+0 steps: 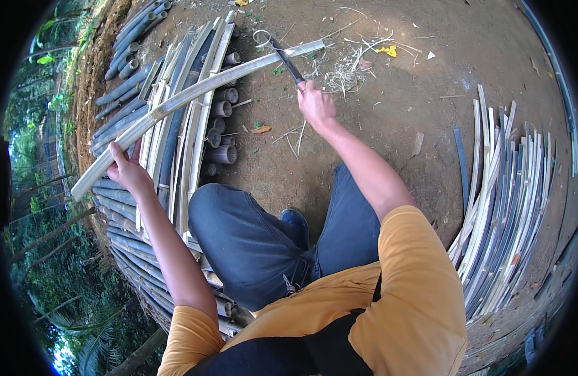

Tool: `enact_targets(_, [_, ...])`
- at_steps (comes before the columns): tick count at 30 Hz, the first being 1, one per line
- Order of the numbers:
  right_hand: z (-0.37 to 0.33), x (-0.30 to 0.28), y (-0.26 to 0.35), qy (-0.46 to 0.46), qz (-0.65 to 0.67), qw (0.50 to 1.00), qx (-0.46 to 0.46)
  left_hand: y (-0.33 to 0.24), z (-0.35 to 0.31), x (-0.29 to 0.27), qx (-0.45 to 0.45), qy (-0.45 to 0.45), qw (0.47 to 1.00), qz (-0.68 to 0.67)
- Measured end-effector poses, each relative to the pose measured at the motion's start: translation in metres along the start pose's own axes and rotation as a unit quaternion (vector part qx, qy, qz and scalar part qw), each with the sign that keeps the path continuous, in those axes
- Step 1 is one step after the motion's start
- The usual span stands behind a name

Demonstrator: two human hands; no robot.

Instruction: The person processes a long strip of bamboo using a knife to shave and smooth the surface. They hold the bamboo strip in one hand and repeatedly scrape the knife along the edges and surface to remove excess material.

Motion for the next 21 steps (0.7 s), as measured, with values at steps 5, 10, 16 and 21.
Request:
enact_targets(5, [-0.004, -0.01, 0.005, 0.032, -0.038, 0.991, -0.123, -0.001, -0.001, -0.007, -0.001, -0.009, 1.0, 0.012])
enact_targets(10, [0.003, -0.006, 0.008, 0.048, 0.015, 0.997, 0.049, 0.0, -0.001, 0.001, 0.007, -0.02, 1.0, 0.004])
enact_targets(16, [0.005, -0.034, 0.0, 0.063, 0.02, 0.997, 0.048, -0.008, 0.005, 0.013, 0.051, 0.03, 0.994, -0.091])
enact_targets(21, [0.012, -0.067, 0.0, 0.096, 0.031, 0.992, 0.077, -0.053, -0.002, 0.069, 0.076, 0.089, 0.968, -0.224])
Point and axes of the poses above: each hand's wrist, its own z-axis towards the middle knuckle, its own x-axis out of the palm, y = z × x, the point moved 2 cm from there along z, towards the middle knuckle, and after that the axes turned 2 degrees about y, right-handed, at the moved point
